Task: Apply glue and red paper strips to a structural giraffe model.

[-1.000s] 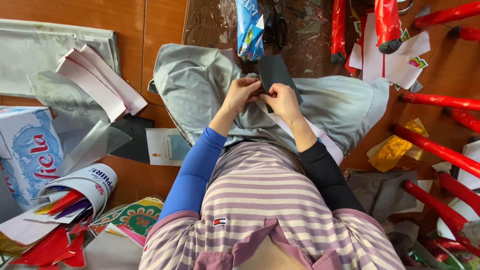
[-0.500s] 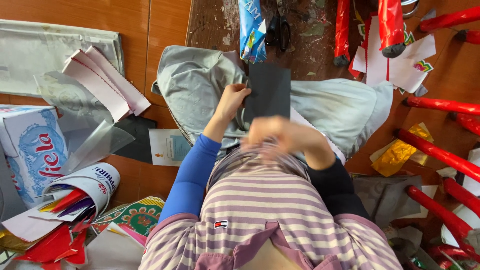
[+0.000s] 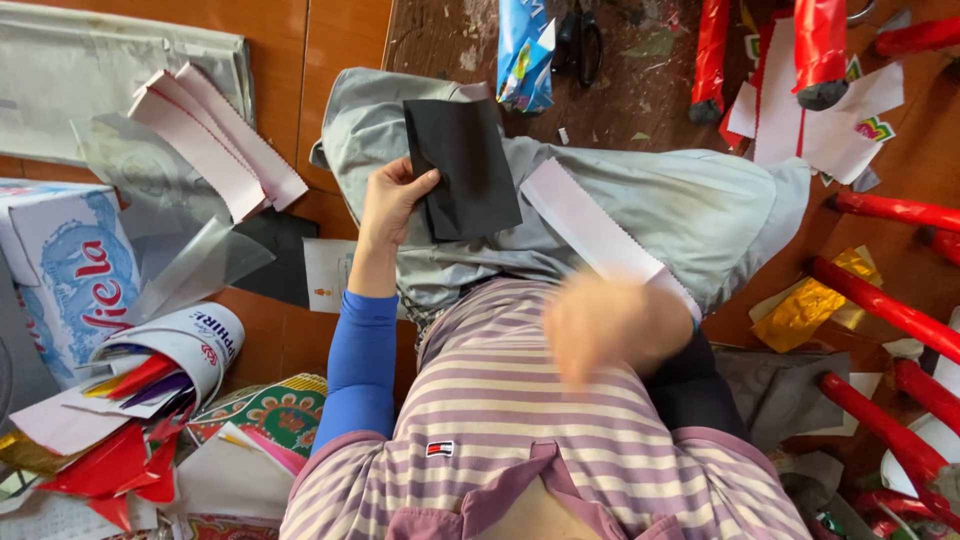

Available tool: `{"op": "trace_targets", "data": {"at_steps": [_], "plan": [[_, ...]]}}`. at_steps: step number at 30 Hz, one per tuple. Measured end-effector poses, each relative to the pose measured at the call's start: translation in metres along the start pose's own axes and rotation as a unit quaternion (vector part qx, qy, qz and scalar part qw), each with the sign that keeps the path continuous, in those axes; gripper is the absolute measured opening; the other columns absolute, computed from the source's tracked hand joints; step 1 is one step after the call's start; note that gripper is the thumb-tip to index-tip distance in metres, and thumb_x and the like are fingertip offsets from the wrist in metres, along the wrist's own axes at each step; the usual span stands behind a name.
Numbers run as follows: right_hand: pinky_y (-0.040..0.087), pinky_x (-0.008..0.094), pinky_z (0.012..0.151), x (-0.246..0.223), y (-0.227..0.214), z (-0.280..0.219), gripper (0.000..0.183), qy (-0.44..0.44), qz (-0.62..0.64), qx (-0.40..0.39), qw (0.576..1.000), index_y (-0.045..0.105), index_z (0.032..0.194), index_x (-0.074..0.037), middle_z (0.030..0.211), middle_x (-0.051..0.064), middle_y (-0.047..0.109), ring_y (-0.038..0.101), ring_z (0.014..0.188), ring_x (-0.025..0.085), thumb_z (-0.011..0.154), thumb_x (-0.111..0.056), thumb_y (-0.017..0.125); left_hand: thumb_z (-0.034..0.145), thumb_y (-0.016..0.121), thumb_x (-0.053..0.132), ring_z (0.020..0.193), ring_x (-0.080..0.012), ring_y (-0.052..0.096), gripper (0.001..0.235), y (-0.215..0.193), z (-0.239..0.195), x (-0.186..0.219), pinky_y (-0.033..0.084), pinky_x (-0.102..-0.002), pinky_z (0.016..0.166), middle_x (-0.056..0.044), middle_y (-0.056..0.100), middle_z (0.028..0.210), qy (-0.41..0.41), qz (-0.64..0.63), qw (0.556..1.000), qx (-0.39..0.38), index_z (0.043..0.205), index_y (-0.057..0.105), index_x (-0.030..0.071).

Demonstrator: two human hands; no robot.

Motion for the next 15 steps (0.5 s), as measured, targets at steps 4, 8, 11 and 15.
{"op": "trace_targets", "data": {"at_steps": [4,8,11,15], "plan": [[0.039,0.023,0.056,0.095,-0.088,-0.065,0.036,0.377,-0.308,0.418,0.767,0.062,0.078,-0.002,0.071,0.002,0.063,0.051,0.063,0.008,0.104,-0.026,0.071,0.084,0.079,0.0,0.082,-0.0072,0.068,0.016,0.018,-0.013,0.016,0.057,-0.022,0.078,-0.002,0.075,0.094,0.011,-0.008,1.0,0.004,0.099,0.073,0.001],[0.047,0.026,0.06,0.144,-0.097,-0.047,0.035,0.307,-0.443,0.379,0.752,0.066,0.104,0.003,0.078,0.006,0.066,0.057,0.071,0.009,0.094,-0.029,0.077,0.085,0.081,0.001,0.085,-0.0054,0.064,0.02,0.04,-0.022,0.012,0.055,-0.023,0.078,0.002,0.071,0.094,0.039,0.091,0.991,-0.087,0.101,0.071,0.001],[0.05,0.031,0.062,0.172,-0.107,-0.06,0.041,0.314,-0.505,0.399,0.698,0.063,0.116,0.004,0.08,0.009,0.069,0.061,0.072,0.008,0.095,-0.028,0.077,0.086,0.084,0.002,0.084,-0.0053,0.06,0.019,0.033,-0.023,0.01,0.052,-0.023,0.074,0.004,0.067,0.091,0.066,0.138,0.983,-0.1,0.099,0.07,0.0],[0.049,0.033,0.057,0.187,-0.138,-0.108,0.023,0.358,-0.304,0.517,0.716,0.068,0.117,-0.001,0.08,0.004,0.069,0.061,0.068,0.011,0.102,-0.019,0.065,0.089,0.081,0.004,0.082,-0.0075,0.06,0.02,-0.04,-0.021,0.035,0.05,-0.021,0.073,0.002,0.066,0.09,0.117,0.131,0.982,0.076,0.104,0.069,0.0]]}}
Point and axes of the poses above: each hand's wrist, its own z-axis towards the middle knuckle, its own y-axis out of the palm, x = y × z, the point moved 5 cm from there along z, towards the middle knuckle
